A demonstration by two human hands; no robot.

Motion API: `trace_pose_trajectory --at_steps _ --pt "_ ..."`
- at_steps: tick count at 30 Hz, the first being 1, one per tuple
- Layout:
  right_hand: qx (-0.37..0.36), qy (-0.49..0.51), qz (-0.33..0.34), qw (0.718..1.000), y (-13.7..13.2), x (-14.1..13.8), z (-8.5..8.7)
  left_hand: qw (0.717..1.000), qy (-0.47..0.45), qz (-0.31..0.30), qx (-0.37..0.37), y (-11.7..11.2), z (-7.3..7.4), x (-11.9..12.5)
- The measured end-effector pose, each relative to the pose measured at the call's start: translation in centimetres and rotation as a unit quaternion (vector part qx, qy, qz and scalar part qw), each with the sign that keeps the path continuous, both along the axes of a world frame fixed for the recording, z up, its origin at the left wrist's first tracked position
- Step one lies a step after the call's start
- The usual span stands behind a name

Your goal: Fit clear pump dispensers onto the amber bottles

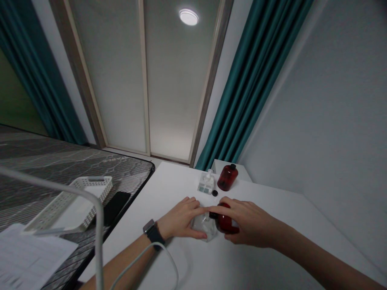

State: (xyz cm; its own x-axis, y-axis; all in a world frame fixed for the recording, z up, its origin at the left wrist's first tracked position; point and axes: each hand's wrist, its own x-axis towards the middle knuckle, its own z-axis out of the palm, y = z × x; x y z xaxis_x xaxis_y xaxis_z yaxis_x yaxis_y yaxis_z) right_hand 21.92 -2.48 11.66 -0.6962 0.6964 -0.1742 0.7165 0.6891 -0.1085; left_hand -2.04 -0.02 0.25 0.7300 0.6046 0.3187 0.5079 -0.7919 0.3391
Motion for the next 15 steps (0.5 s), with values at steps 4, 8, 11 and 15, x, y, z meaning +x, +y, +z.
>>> trace_pose_trajectory --at_steps 4,8,11,15 --pt "-0.002 -0.004 -0.004 1.000 -0.04 -0.11 0.20 1.000 -0.001 0.000 0.004 0.02 -0.13 0.01" --pt "-0.007 -0.009 -0.007 1.000 -0.09 -0.28 0.51 1.000 -0.002 0.000 0.004 0.06 -0.14 -0.02" --pt "-0.008 -0.012 -0.008 1.000 -0.14 -0.28 0.56 1.000 0.003 0.001 0.002 0.05 -0.14 -0.05" --pt "-0.006 -0.013 -0.001 1.000 -0.13 -0.21 0.43 1.000 0.003 0.001 0.008 0.02 -0.15 -0.02"
